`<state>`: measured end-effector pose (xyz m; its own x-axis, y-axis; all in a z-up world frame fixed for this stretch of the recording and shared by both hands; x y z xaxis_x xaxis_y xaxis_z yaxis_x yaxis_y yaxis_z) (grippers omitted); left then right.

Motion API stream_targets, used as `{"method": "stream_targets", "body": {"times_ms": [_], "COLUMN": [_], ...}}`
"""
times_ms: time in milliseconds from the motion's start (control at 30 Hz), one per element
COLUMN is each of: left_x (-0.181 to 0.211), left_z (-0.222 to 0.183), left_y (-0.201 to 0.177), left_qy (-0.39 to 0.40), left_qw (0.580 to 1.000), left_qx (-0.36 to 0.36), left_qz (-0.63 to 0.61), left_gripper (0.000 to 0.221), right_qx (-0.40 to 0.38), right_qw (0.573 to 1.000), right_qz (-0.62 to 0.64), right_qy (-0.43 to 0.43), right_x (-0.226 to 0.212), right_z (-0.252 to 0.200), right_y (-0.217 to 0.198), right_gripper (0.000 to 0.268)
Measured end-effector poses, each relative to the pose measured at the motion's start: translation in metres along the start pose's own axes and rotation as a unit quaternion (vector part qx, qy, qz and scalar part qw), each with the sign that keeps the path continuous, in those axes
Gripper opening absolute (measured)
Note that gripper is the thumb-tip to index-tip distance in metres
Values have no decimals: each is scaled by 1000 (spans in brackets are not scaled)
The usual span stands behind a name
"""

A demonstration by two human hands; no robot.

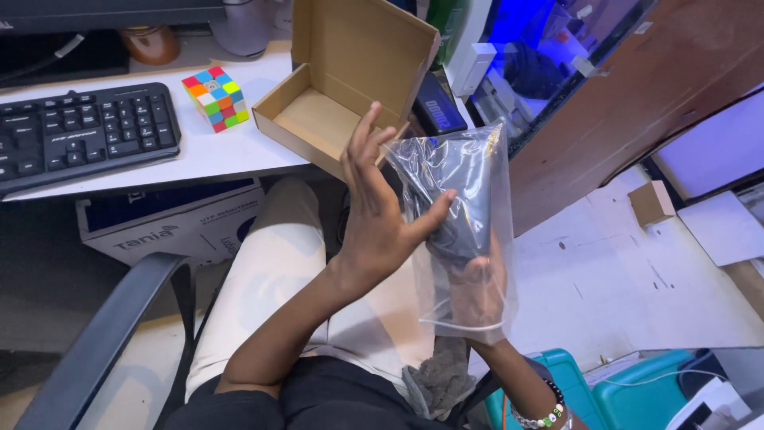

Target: Unwrapping a laptop power adapter, untangling its cable, and placing it into a plastic bag for storage or shipping.

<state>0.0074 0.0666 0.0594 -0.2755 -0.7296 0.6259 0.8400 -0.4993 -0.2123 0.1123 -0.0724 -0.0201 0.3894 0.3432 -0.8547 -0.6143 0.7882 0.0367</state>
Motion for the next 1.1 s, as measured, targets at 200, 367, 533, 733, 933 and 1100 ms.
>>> {"method": "stream_targets", "body": {"times_ms": [200,367,533,733,933,1100], "left_x": [-42,-66,-72,-70,-68,-100], "left_z": [-10,-21,-22,-20,-21,-38], "left_y": [20,43,39,34,44,72], "left_qy": [-258,-295,-296,-289,-317,-330], "left_qw": [876,817,814,811,802,779], "left_qx": [-98,-193,-239,-220,-157,-118], "left_qz": [-396,-456,-439,-459,-480,-520], "left_gripper": [84,72,79,82,54,42], "right_qx": [-22,-33,-9,20,-58,-42], "right_qw": [999,997,994,990,995,996], "right_qz": [-35,-60,-99,-141,-32,-54], "right_qy": [-20,-34,-40,17,78,66], "right_x": [0,1,0,24,11,6], "right_z": [5,18,21,19,19,15], "right_y": [3,12,9,-12,-3,-10], "right_gripper": [60,65,71,77,63,47]}}
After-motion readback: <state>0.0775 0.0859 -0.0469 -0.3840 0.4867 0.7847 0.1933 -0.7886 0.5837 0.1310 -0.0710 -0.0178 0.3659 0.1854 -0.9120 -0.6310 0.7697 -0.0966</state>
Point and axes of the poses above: each hand's wrist, its own z-axis towards the middle knuckle, its own y-axis out of the palm, x = y × z, the point moved 5 cm from there along z, towards the middle knuckle, and after that the axes turned 5 degrees about -x, right-handed, at the moved point
